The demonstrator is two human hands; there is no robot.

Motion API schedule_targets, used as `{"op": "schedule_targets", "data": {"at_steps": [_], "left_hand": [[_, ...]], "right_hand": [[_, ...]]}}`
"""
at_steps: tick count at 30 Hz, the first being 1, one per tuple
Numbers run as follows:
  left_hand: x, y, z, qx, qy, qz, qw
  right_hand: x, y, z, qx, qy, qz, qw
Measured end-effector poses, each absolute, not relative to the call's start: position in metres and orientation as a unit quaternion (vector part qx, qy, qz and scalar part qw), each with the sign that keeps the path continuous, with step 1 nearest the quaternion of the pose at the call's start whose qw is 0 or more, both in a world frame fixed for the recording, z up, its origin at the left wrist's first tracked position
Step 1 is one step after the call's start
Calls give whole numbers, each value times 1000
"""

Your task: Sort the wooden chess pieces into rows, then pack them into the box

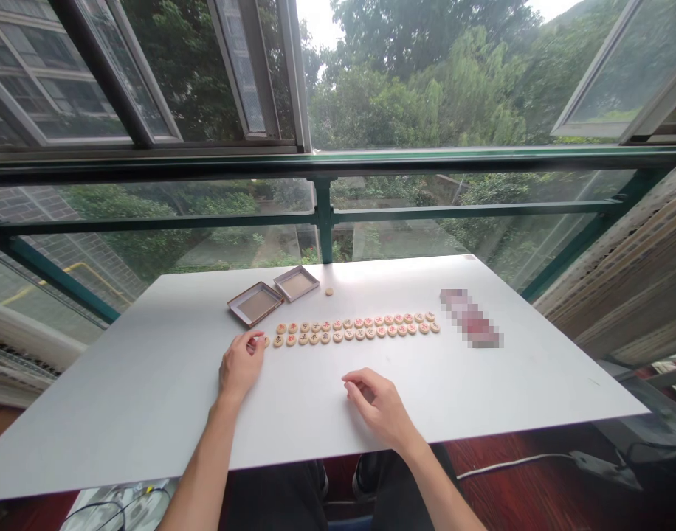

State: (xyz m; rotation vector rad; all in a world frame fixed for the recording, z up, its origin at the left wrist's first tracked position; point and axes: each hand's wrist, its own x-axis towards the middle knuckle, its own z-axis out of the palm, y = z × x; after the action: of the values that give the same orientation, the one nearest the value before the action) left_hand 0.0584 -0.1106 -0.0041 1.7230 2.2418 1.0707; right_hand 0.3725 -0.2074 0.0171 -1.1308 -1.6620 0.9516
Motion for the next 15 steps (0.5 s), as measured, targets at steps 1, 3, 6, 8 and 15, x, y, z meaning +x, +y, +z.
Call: {"op": "schedule_targets", "data": {"at_steps": [1, 3, 6, 8, 15], "left_hand": [[57, -111, -5, 562, 739, 367, 61], [54, -111, -5, 547, 742, 381, 63], [51, -111, -2, 535, 748, 387, 61], [53, -111, 2, 537, 747, 387, 58], [98, -86, 30, 634, 687, 350, 52]], "right_hand": [[372, -207, 17, -455, -670, 384, 443], [372, -207, 18, -454, -669, 386, 444], [372, -207, 17, -453, -669, 386, 445], [372, -207, 16, -452, -669, 387, 446], [374, -207, 16, -455, -657, 384, 462]]}}
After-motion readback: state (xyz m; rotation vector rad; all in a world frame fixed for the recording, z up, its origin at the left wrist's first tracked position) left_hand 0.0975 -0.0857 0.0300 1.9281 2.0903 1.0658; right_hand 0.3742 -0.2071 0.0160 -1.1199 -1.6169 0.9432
